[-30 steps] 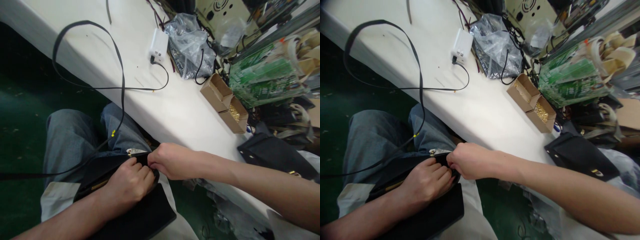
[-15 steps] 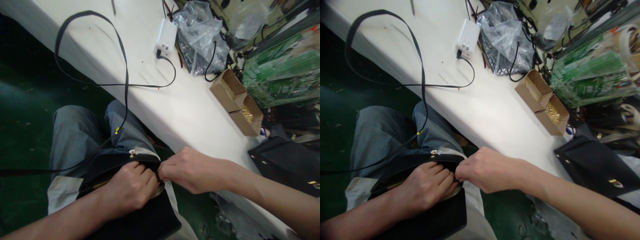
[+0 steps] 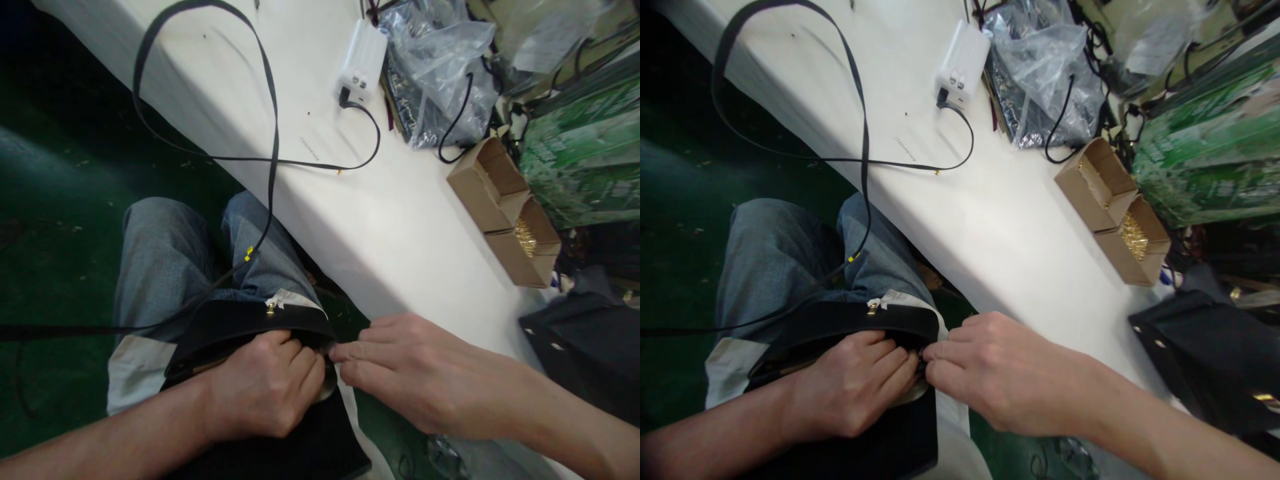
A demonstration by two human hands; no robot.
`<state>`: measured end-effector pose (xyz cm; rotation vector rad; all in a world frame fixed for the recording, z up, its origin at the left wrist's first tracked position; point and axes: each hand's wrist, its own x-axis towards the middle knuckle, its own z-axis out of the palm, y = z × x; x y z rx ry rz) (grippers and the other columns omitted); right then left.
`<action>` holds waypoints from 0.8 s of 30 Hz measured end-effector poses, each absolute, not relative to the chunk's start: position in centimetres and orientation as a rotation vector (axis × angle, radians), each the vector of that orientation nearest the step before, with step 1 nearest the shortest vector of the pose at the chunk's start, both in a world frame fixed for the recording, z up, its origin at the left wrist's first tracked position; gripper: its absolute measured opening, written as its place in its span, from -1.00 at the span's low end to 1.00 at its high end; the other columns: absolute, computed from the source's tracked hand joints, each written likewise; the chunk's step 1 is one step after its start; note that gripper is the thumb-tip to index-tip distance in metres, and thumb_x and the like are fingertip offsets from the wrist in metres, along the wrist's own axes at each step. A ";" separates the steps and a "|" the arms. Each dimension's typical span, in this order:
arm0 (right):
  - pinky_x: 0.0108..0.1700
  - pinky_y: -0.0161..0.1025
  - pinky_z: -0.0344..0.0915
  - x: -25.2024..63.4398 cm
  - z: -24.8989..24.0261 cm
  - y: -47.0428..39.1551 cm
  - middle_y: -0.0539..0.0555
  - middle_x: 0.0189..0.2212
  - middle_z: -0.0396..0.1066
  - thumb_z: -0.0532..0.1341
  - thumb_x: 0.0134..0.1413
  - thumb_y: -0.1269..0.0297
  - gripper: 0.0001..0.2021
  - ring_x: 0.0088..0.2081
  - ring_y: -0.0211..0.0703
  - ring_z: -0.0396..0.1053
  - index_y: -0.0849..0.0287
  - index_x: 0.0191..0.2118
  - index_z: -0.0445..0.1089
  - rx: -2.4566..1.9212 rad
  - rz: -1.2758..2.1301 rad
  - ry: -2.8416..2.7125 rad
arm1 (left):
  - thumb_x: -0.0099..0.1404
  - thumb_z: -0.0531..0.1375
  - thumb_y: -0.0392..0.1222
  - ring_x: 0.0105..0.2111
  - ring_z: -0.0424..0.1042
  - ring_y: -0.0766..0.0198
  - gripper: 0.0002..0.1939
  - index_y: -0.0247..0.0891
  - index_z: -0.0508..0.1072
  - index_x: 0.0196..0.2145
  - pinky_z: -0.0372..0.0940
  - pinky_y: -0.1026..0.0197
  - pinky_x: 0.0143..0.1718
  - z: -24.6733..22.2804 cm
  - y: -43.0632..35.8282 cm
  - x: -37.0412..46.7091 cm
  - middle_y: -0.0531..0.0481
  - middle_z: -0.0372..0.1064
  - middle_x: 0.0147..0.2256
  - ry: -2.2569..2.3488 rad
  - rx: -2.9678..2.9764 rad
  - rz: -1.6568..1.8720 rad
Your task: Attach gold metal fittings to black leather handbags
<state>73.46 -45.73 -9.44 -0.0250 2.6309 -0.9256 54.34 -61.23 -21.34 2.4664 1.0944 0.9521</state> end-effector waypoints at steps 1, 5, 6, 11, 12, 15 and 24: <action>-0.22 -0.11 0.19 73.5 -9.3 -45.7 0.09 -0.21 0.57 0.05 0.52 0.54 -0.73 -0.29 -0.13 0.42 0.19 -0.19 0.44 -0.035 -0.938 2.597 | 0.60 0.01 -0.35 -0.47 0.31 0.13 -0.69 -0.34 0.51 -0.23 0.18 0.00 -0.42 -21.4 -61.2 54.3 -0.04 0.42 -0.39 1.081 2.472 0.958; -0.23 -0.07 0.18 73.2 -9.0 -45.8 0.08 -0.20 0.58 0.06 0.50 0.54 -0.74 -0.30 -0.11 0.39 0.16 -0.20 0.43 -0.063 -0.950 2.503 | 0.60 0.00 -0.35 -0.43 0.37 0.13 -0.66 -0.38 0.56 -0.19 0.21 0.00 -0.39 -21.3 -61.1 54.2 -0.08 0.47 -0.36 1.087 2.506 0.971; -0.23 -0.06 0.19 73.1 -9.0 -45.8 0.08 -0.20 0.58 0.07 0.51 0.53 -0.75 -0.29 -0.11 0.39 0.16 -0.20 0.42 -0.054 -0.945 2.495 | 0.60 0.00 -0.35 -0.43 0.38 0.13 -0.66 -0.39 0.57 -0.19 0.21 0.00 -0.40 -21.2 -61.1 54.1 -0.09 0.48 -0.36 1.091 2.512 0.968; -0.19 -0.10 0.21 72.7 -8.9 -46.2 0.05 -0.23 0.57 0.17 0.50 0.49 -0.83 -0.26 -0.11 0.41 0.16 -0.20 0.42 0.033 -0.960 2.426 | 0.56 0.05 -0.33 -0.45 0.39 0.12 -0.70 -0.42 0.60 -0.16 0.18 0.00 -0.45 -21.1 -61.0 53.9 -0.11 0.49 -0.36 1.068 2.597 0.941; -0.18 -0.11 0.22 72.7 -8.9 -46.3 0.04 -0.23 0.56 0.19 0.49 0.48 -0.84 -0.26 -0.10 0.41 0.16 -0.20 0.42 0.045 -0.968 2.411 | 0.56 0.06 -0.33 -0.45 0.39 0.12 -0.70 -0.42 0.60 -0.16 0.18 0.00 -0.46 -21.2 -61.0 53.9 -0.12 0.48 -0.36 1.063 2.614 0.938; -0.17 -0.11 0.22 72.9 -9.1 -46.4 0.03 -0.24 0.56 0.21 0.47 0.49 -0.86 -0.26 -0.10 0.39 0.15 -0.19 0.42 0.030 -0.994 2.379 | 0.54 0.08 -0.33 -0.47 0.36 0.13 -0.72 -0.40 0.59 -0.19 0.16 0.00 -0.48 -21.4 -61.2 54.1 -0.09 0.45 -0.39 1.061 2.611 0.931; -0.18 -0.15 0.23 73.1 -9.4 -46.0 0.09 -0.26 0.54 0.08 0.49 0.55 -0.76 -0.26 -0.10 0.37 0.20 -0.16 0.44 0.097 -0.992 2.484 | 0.55 0.12 -0.34 -0.46 0.30 0.16 -0.75 -0.26 0.46 -0.33 0.21 0.01 -0.41 -22.1 -60.2 53.8 -0.02 0.39 -0.40 1.077 2.488 0.901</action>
